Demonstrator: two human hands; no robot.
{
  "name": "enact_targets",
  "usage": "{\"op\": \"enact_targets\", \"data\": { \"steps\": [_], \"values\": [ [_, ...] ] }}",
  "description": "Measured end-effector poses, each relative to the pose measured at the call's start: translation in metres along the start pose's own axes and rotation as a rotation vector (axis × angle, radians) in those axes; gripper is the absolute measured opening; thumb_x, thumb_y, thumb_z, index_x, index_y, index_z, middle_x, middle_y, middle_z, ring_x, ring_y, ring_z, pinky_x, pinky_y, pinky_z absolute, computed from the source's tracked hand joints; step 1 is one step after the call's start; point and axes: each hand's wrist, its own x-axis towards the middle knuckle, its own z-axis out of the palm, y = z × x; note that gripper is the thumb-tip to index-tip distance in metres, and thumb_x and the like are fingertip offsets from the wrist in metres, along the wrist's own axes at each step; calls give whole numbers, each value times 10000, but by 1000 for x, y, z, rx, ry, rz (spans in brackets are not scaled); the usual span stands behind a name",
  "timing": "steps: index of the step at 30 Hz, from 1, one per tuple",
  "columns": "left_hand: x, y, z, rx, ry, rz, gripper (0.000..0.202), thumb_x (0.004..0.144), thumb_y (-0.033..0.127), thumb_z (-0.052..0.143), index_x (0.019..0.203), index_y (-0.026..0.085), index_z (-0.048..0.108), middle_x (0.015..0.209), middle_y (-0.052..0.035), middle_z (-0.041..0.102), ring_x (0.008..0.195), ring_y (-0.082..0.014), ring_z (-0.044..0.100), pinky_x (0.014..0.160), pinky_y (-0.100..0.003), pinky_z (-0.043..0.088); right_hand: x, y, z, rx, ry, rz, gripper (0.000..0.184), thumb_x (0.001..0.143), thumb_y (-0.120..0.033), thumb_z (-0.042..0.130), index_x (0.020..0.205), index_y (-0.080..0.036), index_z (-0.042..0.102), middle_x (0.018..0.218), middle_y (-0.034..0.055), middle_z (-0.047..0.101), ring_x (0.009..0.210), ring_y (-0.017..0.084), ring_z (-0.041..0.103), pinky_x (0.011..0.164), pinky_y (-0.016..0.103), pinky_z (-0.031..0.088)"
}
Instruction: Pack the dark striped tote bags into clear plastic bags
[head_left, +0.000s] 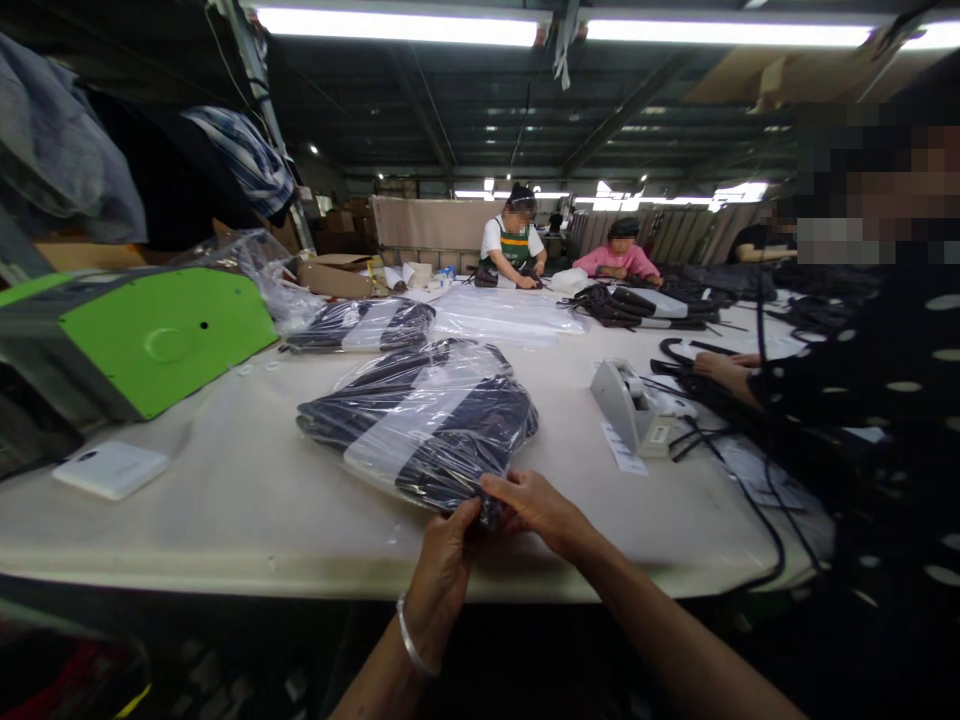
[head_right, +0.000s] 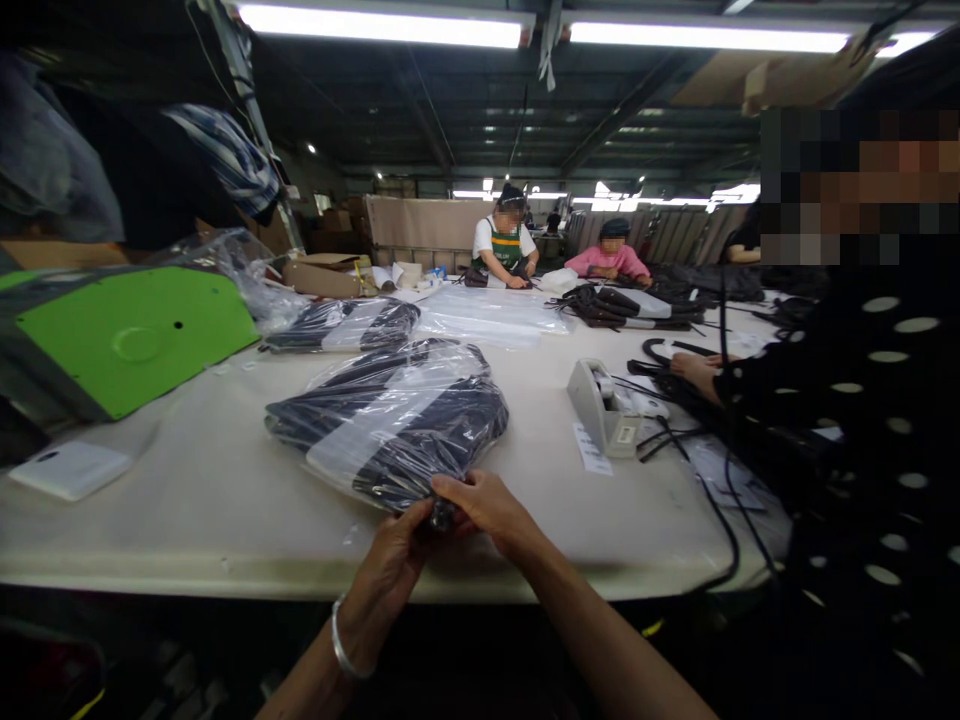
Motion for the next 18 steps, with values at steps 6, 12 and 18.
{"op": "enact_targets", "data": {
  "steps": [6, 12, 18],
  "values": [
    [1, 5, -3, -13, -37, -44, 382, 576, 270, 879, 903, 114, 759, 891, -85, 769, 817, -252, 712, 803, -364, 564, 17, 3, 4, -142, 110, -151, 312, 705, -454, 716, 702, -154, 630, 608, 2, 626, 516, 116, 545, 476, 231, 402],
    [11, 15, -4, -31, 10, -110, 344, 626, 189, 857, 946, 127, 746, 961, -86, 765, 888, -241, 714, 827, -328, 571, 19, 3, 9, -185, 127, -201, 326, 753, -488, 648, 693, -172, 599, 573, -25, 573, 470, 103, 506, 431, 225, 382],
    [23, 17, -14, -48, 134, -163, 314, 592, 137, 854, 882, 174, 742, 874, -25, 765, 857, -220, 717, 697, -263, 590, 19, -21, -32, -133, -78, -115, 497, 717, -664, 622, 758, -168, 623, 673, 26, 666, 559, 138, 611, 479, 229, 436]
  ]
}}
